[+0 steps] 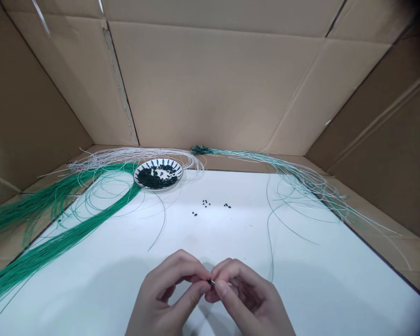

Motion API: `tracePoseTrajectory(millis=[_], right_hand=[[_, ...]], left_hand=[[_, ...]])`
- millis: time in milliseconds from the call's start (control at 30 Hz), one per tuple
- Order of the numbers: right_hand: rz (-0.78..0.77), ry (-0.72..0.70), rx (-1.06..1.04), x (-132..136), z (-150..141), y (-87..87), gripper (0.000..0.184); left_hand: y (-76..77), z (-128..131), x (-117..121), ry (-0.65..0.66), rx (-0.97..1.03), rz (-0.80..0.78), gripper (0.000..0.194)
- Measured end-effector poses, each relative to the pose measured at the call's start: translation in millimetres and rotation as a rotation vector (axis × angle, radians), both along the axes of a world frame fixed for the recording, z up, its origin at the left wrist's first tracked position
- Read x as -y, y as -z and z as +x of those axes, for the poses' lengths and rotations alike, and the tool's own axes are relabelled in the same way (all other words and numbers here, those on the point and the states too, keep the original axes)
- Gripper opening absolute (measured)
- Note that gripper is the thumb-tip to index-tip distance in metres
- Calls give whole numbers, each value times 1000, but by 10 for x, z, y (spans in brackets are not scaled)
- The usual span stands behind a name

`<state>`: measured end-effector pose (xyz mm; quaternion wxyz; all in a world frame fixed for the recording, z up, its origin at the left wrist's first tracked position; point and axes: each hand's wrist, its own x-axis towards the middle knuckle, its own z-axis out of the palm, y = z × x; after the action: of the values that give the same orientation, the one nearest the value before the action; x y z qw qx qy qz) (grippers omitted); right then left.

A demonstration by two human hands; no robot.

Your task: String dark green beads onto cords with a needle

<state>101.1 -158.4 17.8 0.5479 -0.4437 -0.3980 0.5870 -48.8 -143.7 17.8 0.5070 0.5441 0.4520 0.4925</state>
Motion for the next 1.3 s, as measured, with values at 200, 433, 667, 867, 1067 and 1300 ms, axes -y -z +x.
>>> tracePoseTrajectory(millis=[200, 433, 667, 867, 1067, 1300], right_hand=[[-9, -41, -121, -2, 33, 55, 33], [-19, -67, -142, 15, 61, 69, 26], [-15, 39, -42, 98, 81, 36, 25], [26, 155, -19, 206, 41, -45, 21], [144, 123, 73, 287, -36, -113, 15], [162, 164, 123, 285, -104, -204, 17]], left_hand=[[11, 48, 10, 6, 68, -23, 8], [10, 63, 25, 13, 47, -31, 15], [22, 67, 24, 100, 37, 27, 7], [-32, 129, 89, -13, 298, -133, 11], [-80, 125, 113, -108, 410, -109, 19], [-106, 88, 132, -92, 397, -100, 21]])
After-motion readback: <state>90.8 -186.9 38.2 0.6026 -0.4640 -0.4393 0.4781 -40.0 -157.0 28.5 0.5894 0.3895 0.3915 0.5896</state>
